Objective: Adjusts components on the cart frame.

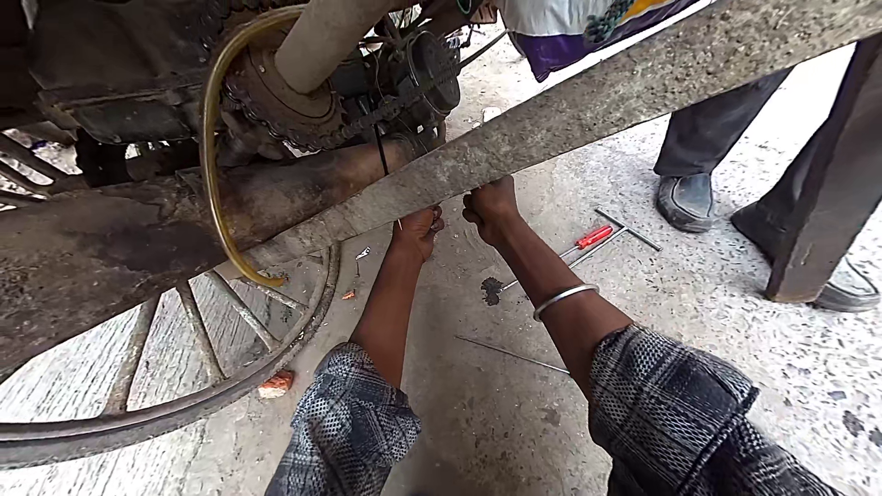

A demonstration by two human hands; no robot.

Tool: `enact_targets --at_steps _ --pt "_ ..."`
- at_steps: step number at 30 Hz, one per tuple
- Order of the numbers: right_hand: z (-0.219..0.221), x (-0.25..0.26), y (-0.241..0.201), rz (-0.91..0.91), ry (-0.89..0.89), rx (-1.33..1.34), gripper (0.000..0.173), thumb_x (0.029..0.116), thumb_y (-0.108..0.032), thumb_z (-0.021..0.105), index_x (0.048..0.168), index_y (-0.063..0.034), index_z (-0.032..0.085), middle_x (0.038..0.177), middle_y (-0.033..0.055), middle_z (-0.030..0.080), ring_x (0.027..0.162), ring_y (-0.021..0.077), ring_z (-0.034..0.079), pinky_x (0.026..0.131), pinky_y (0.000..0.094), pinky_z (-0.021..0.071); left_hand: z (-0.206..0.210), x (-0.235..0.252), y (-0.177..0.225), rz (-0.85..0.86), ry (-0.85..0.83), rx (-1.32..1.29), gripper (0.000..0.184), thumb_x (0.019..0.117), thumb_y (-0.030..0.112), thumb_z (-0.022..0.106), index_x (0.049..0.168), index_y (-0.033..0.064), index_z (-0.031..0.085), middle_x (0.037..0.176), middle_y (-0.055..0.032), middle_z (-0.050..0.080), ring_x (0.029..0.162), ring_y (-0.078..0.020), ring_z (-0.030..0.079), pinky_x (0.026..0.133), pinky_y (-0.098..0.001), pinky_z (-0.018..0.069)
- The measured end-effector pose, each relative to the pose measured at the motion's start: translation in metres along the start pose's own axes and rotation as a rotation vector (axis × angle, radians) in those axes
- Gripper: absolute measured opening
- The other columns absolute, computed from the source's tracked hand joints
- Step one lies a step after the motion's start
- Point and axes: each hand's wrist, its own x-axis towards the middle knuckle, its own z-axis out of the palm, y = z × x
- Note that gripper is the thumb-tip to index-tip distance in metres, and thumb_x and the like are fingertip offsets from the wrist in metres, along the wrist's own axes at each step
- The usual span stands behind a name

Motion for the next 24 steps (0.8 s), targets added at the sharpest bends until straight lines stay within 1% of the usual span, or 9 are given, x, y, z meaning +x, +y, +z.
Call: enact_targets --at_steps 2,4,7,8,12,15,18,21,24 --pt "0.016 -0.002 -0.012 -0.072 0.022 -0.099 0.013 0.101 -0.014 0.065 0.11 -0.0082 0.073 0.072 -0.0002 0.063 0.042 0.0032 0.034 0.038 0.0204 0.0278 0.003 -0.004 0.001 0.024 0.039 0.062 0.019 0.1044 0.006 0.055 0.12 0.0116 0.065 0.094 0.0008 0.062 0.051 -0.0026 0.036 0.044 -0.0169 0.0302" --pt "0.029 -0.007 -0.022 -0.107 0.047 -0.207 0.011 0.0993 -0.017 0.067 0.105 -0.0107 0.075 0.072 -0.0014 0.062 0.047 0.0047 0.041 0.044 0.0236 0.0344 0.005 -0.007 0.0 0.069 0.083 0.147 0.016 0.1029 0.006 0.059 0.115 0.0073 0.068 0.085 0.0 0.059 0.051 -0.0037 0.038 0.043 -0.0173 0.0314" --pt "0.038 -0.007 -0.025 -0.135 0.069 -0.47 0.013 0.0975 -0.02 0.07 0.106 -0.0121 0.076 0.084 0.0058 0.066 0.064 0.016 0.054 0.06 0.0388 0.0444 0.006 -0.009 -0.001 0.109 0.122 0.225 0.007 0.1014 0.003 0.06 0.103 0.0039 0.068 0.077 -0.0006 0.059 0.049 -0.0041 0.041 0.041 -0.018 0.0324" --pt "0.04 -0.004 -0.022 -0.139 0.086 -0.543 0.012 0.0963 -0.021 0.071 0.103 -0.0128 0.076 0.084 0.0065 0.066 0.064 0.0176 0.055 0.06 0.0404 0.0452 0.006 -0.009 -0.002 0.114 0.124 0.236 0.006 0.1012 0.004 0.061 0.101 0.0041 0.067 0.075 -0.0004 0.058 0.049 -0.0043 0.042 0.041 -0.0182 0.0334" --pt "0.033 0.008 -0.017 -0.119 0.081 -0.624 0.012 0.0922 -0.024 0.074 0.095 -0.0126 0.073 0.081 0.0071 0.063 0.066 0.0203 0.056 0.061 0.0443 0.045 0.005 -0.009 -0.004 0.119 0.089 0.282 0.008 0.1025 0.007 0.06 0.106 0.0054 0.068 0.078 -0.0004 0.059 0.049 -0.0038 0.041 0.041 -0.0181 0.0325" --pt "0.024 0.016 -0.013 -0.154 -0.006 -0.6 0.01 0.0897 -0.024 0.075 0.097 -0.0171 0.077 0.088 0.0057 0.07 0.077 0.0208 0.063 0.068 0.0485 0.0489 0.002 -0.01 -0.007 0.118 0.029 0.293 0.014 0.1046 0.011 0.058 0.11 0.0054 0.07 0.081 -0.0006 0.063 0.048 -0.0035 0.041 0.04 -0.0182 0.0321" --pt "0.013 0.014 -0.011 -0.187 -0.071 -0.712 0.015 0.0899 -0.027 0.076 0.102 -0.0178 0.078 0.088 0.0008 0.077 0.08 0.017 0.071 0.074 0.0466 0.0555 0.005 -0.014 -0.016 0.09 -0.03 0.216 0.018 0.1075 0.015 0.053 0.103 0.0052 0.068 0.075 -0.0004 0.063 0.045 -0.0037 0.041 0.039 -0.0179 0.0335" --pt "0.005 0.008 -0.013 -0.236 -0.1 -0.822 0.018 0.0917 -0.028 0.074 0.107 -0.02 0.078 0.089 -0.0026 0.077 0.081 0.0135 0.072 0.075 0.043 0.0568 0.009 -0.017 -0.025 0.075 -0.065 0.159 0.017 0.1074 0.015 0.053 0.097 0.0076 0.065 0.071 0.0007 0.057 0.046 -0.0051 0.041 0.04 -0.0183 0.0346" --pt "-0.004 0.008 -0.008 -0.212 -0.141 -0.759 0.018 0.0922 -0.026 0.074 0.108 -0.017 0.078 0.083 -0.0012 0.075 0.069 0.0107 0.068 0.068 0.0376 0.0558 0.01 -0.016 -0.036 0.079 -0.032 0.165 0.007 0.1025 0.01 0.061 0.1 0.006 0.067 0.073 -0.0002 0.06 0.044 -0.0044 0.04 0.038 -0.018 0.0336"
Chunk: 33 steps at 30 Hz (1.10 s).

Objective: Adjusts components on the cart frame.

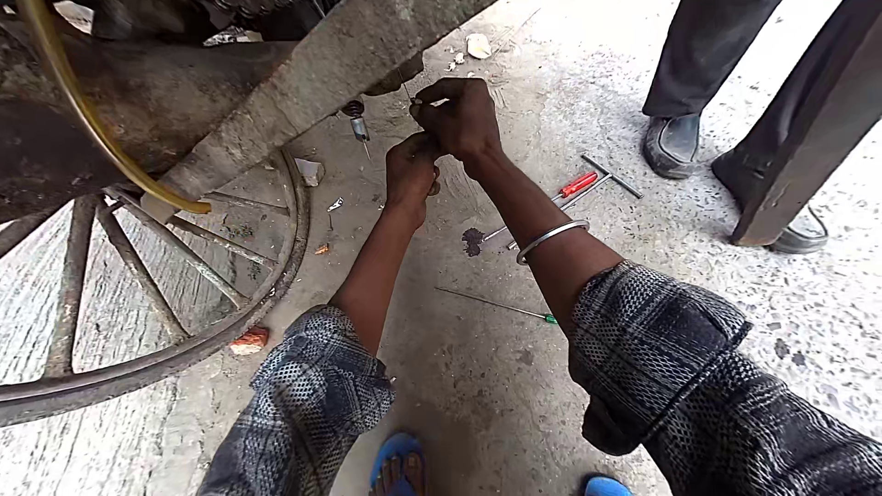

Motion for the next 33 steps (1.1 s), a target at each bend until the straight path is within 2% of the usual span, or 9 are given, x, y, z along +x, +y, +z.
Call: enact_targets --at_steps 5,8,11,14,19,22,26,30,33 --pt "-0.005 -0.009 0.008 0.143 -0.115 0.447 0.018 0.0979 -0.018 0.071 0.114 -0.0098 0.074 0.088 0.0036 0.076 0.048 0.0057 0.053 0.039 0.0216 0.036 -0.008 -0.004 -0.009 0.001 -0.01 0.046 0.016 0.1017 0.013 0.064 0.113 0.0053 0.071 0.09 -0.0042 0.071 0.047 -0.004 0.041 0.04 -0.0189 0.0315" --pt "-0.01 -0.013 0.008 0.24 -0.143 0.575 0.02 0.0998 -0.018 0.068 0.118 -0.0114 0.072 0.088 0.0048 0.074 0.042 0.004 0.038 0.036 0.0202 0.0259 -0.012 -0.007 -0.014 -0.005 -0.059 0.063 0.017 0.1011 0.013 0.065 0.114 0.0051 0.072 0.09 -0.0041 0.072 0.047 -0.0032 0.041 0.04 -0.0186 0.0315" --pt "-0.016 -0.014 0.01 0.141 -0.196 0.403 0.018 0.0983 -0.015 0.07 0.115 -0.0093 0.072 0.085 0.0032 0.074 0.043 0.0031 0.041 0.038 0.0206 0.0303 -0.013 -0.009 -0.019 -0.034 -0.096 0.056 0.017 0.1018 0.013 0.064 0.115 0.0057 0.072 0.095 -0.0057 0.076 0.045 -0.0023 0.041 0.039 -0.0184 0.0298" --pt "-0.023 -0.01 0.021 -0.043 -0.242 0.148 0.018 0.0955 -0.015 0.072 0.112 -0.0082 0.074 0.086 0.0014 0.074 0.062 0.0047 0.061 0.061 0.0276 0.0509 -0.016 -0.01 -0.02 -0.127 -0.156 -0.012 0.021 0.1045 0.013 0.059 0.122 0.0066 0.069 0.1 -0.0062 0.075 0.044 -0.0005 0.04 0.039 -0.0166 0.0295" --pt "-0.043 -0.024 0.039 0.134 -0.213 0.278 0.019 0.0976 -0.02 0.072 0.115 -0.0132 0.074 0.089 0.0011 0.075 0.04 0.0029 0.038 0.036 0.0214 0.028 -0.03 -0.013 -0.043 -0.234 -0.256 0.157 0.022 0.1049 0.016 0.059 0.123 0.009 0.07 0.105 -0.0024 0.074 0.047 -0.0004 0.037 0.041 -0.0174 0.029" --pt "-0.053 -0.054 0.072 0.206 -0.317 0.085 0.018 0.0964 -0.017 0.071 0.113 -0.0113 0.075 0.09 0.0024 0.074 0.048 0.0049 0.046 0.042 0.0255 0.0362 -0.038 -0.039 -0.075 -0.271 -0.396 0.518 0.021 0.1022 0.02 0.065 0.119 0.01 0.073 0.094 -0.0019 0.068 0.05 -0.0039 0.036 0.045 -0.0223 0.0303" --pt "-0.045 -0.132 0.136 0.306 -0.487 -0.056 0.017 0.0953 -0.011 0.071 0.111 -0.0055 0.075 0.097 0.0093 0.075 0.081 0.0188 0.07 0.079 0.045 0.057 -0.044 -0.082 -0.109 -0.378 -0.648 0.824 0.021 0.1004 0.022 0.069 0.116 0.0111 0.076 0.101 -0.006 0.072 0.065 -0.0097 0.054 0.059 -0.0306 0.0446" --pt "-0.037 -0.206 0.194 0.418 -0.497 -0.136 0.015 0.0949 -0.019 0.074 0.107 -0.0094 0.078 0.086 0.0075 0.076 0.078 0.0195 0.071 0.078 0.0471 0.0567 -0.045 -0.104 -0.147 -0.447 -0.768 0.861 0.02 0.1015 0.019 0.067 0.115 0.0067 0.075 0.108 -0.0104 0.073 0.094 -0.0182 0.067 0.088 -0.0416 0.0531" --pt "-0.029 -0.238 0.215 0.311 -0.537 -0.142 0.014 0.0937 -0.019 0.077 0.105 -0.0104 0.078 0.093 0.005 0.076 0.086 0.0159 0.072 0.085 0.0444 0.0578 -0.042 -0.109 -0.163 -0.472 -0.78 0.858 0.02 0.1002 0.017 0.069 0.114 0.0033 0.074 0.109 -0.0131 0.073 0.1 -0.0213 0.069 0.095 -0.0437 0.0531"
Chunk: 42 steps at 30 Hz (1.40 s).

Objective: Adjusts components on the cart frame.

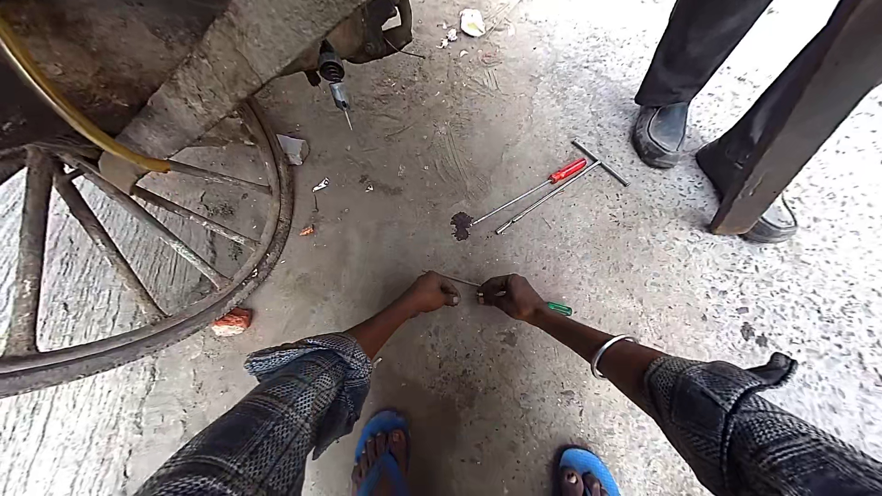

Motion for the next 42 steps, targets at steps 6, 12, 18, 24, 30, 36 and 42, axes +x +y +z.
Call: enact_targets --at_steps 6,12,18,24,30,36,42 --pt "0.026 -0.009 0.004 -0.04 0.018 -0.105 0.012 0.0923 -0.02 0.077 0.104 -0.0174 0.079 0.109 0.0033 0.076 0.101 0.0211 0.072 0.091 0.0518 0.0563 0.017 0.007 0.014 -0.011 -0.083 0.167 0.022 0.0994 0.02 0.07 0.115 0.0063 0.074 0.111 -0.0138 0.073 0.103 -0.0255 0.069 0.097 -0.0492 0.0521" --pt "0.022 -0.001 0.005 -0.059 -0.018 -0.279 0.014 0.0945 -0.024 0.074 0.107 -0.0207 0.079 0.114 0.0071 0.072 0.104 0.027 0.069 0.085 0.0546 0.0567 0.022 0.006 0.008 -0.07 -0.11 0.137 0.023 0.0999 0.021 0.069 0.116 0.0058 0.073 0.102 -0.0098 0.075 0.093 -0.0183 0.072 0.094 -0.0421 0.0556" --pt "0.012 0.013 -0.012 0.035 -0.136 -0.455 0.015 0.0946 -0.028 0.073 0.109 -0.0276 0.079 0.122 0.0057 0.068 0.107 0.0291 0.067 0.081 0.0565 0.0569 0.029 0.005 0.003 -0.055 -0.117 0.144 0.027 0.096 0.023 0.075 0.12 0.0103 0.073 0.107 -0.0116 0.075 0.096 -0.0231 0.072 0.094 -0.0473 0.055" --pt "-0.006 0.023 -0.022 0.08 -0.15 -0.21 0.022 0.0954 -0.025 0.075 0.115 -0.0138 0.077 0.107 0.0085 0.073 0.092 0.0241 0.069 0.081 0.0488 0.0558 0.014 0.01 0.006 -0.091 -0.06 0.104 0.052 0.0874 0.024 0.084 0.13 0.004 0.064 0.113 -0.0211 0.071 0.1 -0.0316 0.07 0.095 -0.0514 0.054" --pt "-0.021 0.027 -0.034 0.474 -0.038 1.068 0.057 0.1076 -0.058 0.035 0.136 -0.0118 0.054 0.097 0.0063 0.069 0.069 0.0108 0.065 0.06 0.0234 0.0533 -0.026 0.012 0.016 -0.058 0.089 -0.083 0.034 0.0949 0.025 0.076 0.126 0.0124 0.069 0.09 -0.0072 0.073 0.057 -0.0087 0.049 0.052 -0.0269 0.0378" --pt "-0.022 0.027 -0.046 0.416 -0.017 1.419 0.085 0.1 -0.075 0.016 0.148 -0.0098 0.04 0.126 0.0185 0.068 0.11 0.0283 0.07 0.093 0.0391 0.058 -0.039 0.01 0.026 0.179 0.341 -0.189 0.028 0.0945 0.021 0.077 0.118 0.0063 0.072 0.104 -0.012 0.075 0.088 -0.0195 0.071 0.085 -0.042 0.0568" --pt "-0.023 0.035 -0.054 0.344 -0.05 1.521 0.096 0.0939 -0.083 0.009 0.154 -0.0137 0.036 0.127 0.0192 0.067 0.111 0.0301 0.069 0.096 0.0434 0.0567 -0.044 0.009 0.053 0.32 0.392 -0.036 0.026 0.0943 0.02 0.077 0.118 0.0089 0.075 0.101 -0.008 0.076 0.09 -0.017 0.072 0.089 -0.0406 0.0573"
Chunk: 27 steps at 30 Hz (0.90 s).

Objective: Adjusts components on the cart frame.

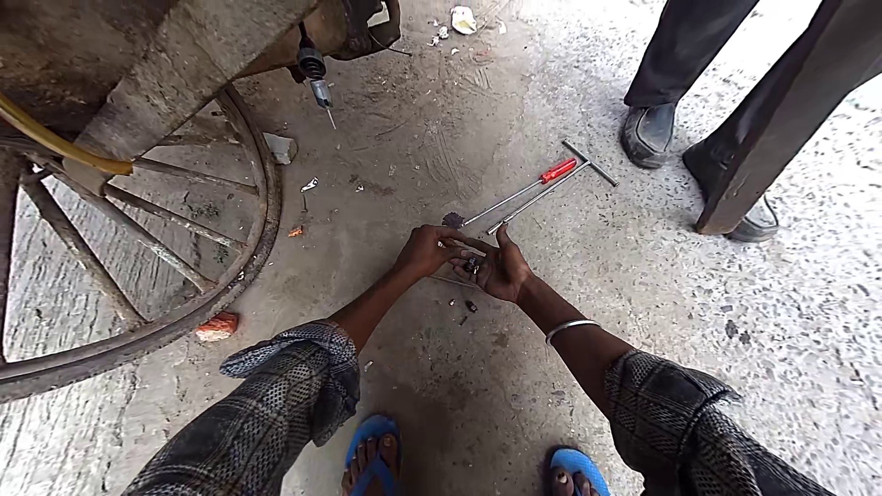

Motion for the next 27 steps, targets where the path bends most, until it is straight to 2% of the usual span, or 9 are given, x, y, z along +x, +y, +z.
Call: enact_targets --at_steps 4,8,10,14,18,23,25,26,27 --pt "0.004 0.002 -0.001 -0.019 -0.035 0.015 0.095 0.0947 -0.082 0.007 0.153 -0.0136 0.04 0.129 0.0189 0.064 0.112 0.0296 0.067 0.097 0.0442 0.055 0.0 0.003 0.013 0.002 -0.105 0.074 0.033 0.0928 0.022 0.079 0.123 0.0117 0.074 0.101 -0.0065 0.076 0.092 -0.0172 0.072 0.091 -0.0424 0.0567" --pt "0.013 0.001 -0.005 -0.024 0.015 -0.01 0.091 0.0951 -0.081 0.009 0.145 -0.0136 0.045 0.116 0.0136 0.067 0.1 0.0233 0.069 0.088 0.0397 0.0574 0.002 0.004 0.012 0.037 -0.178 0.218 0.03 0.0926 0.019 0.078 0.121 0.0128 0.074 0.102 -0.004 0.076 0.095 -0.018 0.072 0.093 -0.0462 0.0559" --pt "0.015 0.0 -0.006 -0.014 0.007 0.005 0.092 0.0948 -0.082 0.011 0.144 -0.0121 0.045 0.117 0.0144 0.066 0.099 0.0232 0.069 0.087 0.0387 0.0575 0.003 0.002 0.007 0.046 -0.161 0.243 0.026 0.0951 0.019 0.075 0.121 0.0136 0.074 0.103 -0.0045 0.076 0.095 -0.0187 0.072 0.093 -0.0465 0.0557" --pt "0.018 0.0 -0.007 -0.035 0.011 -0.002 0.085 0.0999 -0.076 0.014 0.148 -0.0108 0.042 0.123 0.0139 0.064 0.103 0.023 0.067 0.09 0.0394 0.0564 0.003 -0.001 0.002 0.089 -0.121 0.232 0.029 0.0963 0.016 0.073 0.124 0.0109 0.073 0.108 -0.0108 0.073 0.097 -0.0227 0.07 0.094 -0.0447 0.0553" --pt "0.022 0.002 -0.008 -0.074 0.017 0.008 0.067 0.1074 -0.062 0.022 0.138 -0.0098 0.049 0.11 0.0109 0.065 0.095 0.0217 0.067 0.087 0.0394 0.0564 0.005 0.001 0.001 0.116 -0.109 0.325 0.039 0.0986 0.017 0.07 0.137 0.014 0.067 0.117 -0.0155 0.064 0.105 -0.0279 0.065 0.097 -0.046 0.0534" --pt "0.031 -0.003 -0.016 -0.135 0.003 0.063 0.061 0.1107 -0.052 0.021 0.14 -0.0061 0.048 0.119 0.0141 0.063 0.102 0.0243 0.066 0.091 0.0399 0.0557 0.001 0.005 0.007 0.085 0.006 0.046 0.03 0.094 0.01 0.075 0.123 0.0081 0.071 0.122 -0.0183 0.062 0.111 -0.0275 0.063 0.099 -0.0431 0.0517" --pt "0.035 -0.002 -0.024 -0.172 0.034 0.075 0.049 0.1118 -0.04 0.025 0.134 -0.0051 0.05 0.114 0.0143 0.065 0.098 0.0252 0.068 0.09 0.0408 0.0568 -0.004 0.01 0.01 0.05 0.066 -0.126 0.022 0.0945 0.008 0.073 0.116 0.0051 0.07 0.114 -0.012 0.068 0.1 -0.0187 0.066 0.089 -0.0374 0.0547" --pt "0.037 -0.001 -0.027 -0.193 0.059 0.077 0.041 0.1112 -0.03 0.027 0.133 -0.0046 0.05 0.115 0.0152 0.066 0.099 0.0259 0.07 0.091 0.0408 0.0575 -0.008 0.012 0.013 0.019 0.094 -0.199 0.021 0.0958 0.007 0.071 0.116 0.0049 0.068 0.108 -0.0084 0.07 0.088 -0.0128 0.065 0.077 -0.0312 0.0543" --pt "0.037 0.0 -0.03 -0.21 0.064 0.067 0.037 0.1107 -0.021 0.029 0.139 -0.0041 0.046 0.122 0.0167 0.066 0.103 0.0263 0.07 0.093 0.0397 0.0575 -0.011 0.014 0.015 -0.025 0.128 -0.287 0.021 0.0969 0.008 0.07 0.117 0.0052 0.066 0.101 -0.0065 0.071 0.068 -0.0081 0.057 0.058 -0.0248 0.0452"
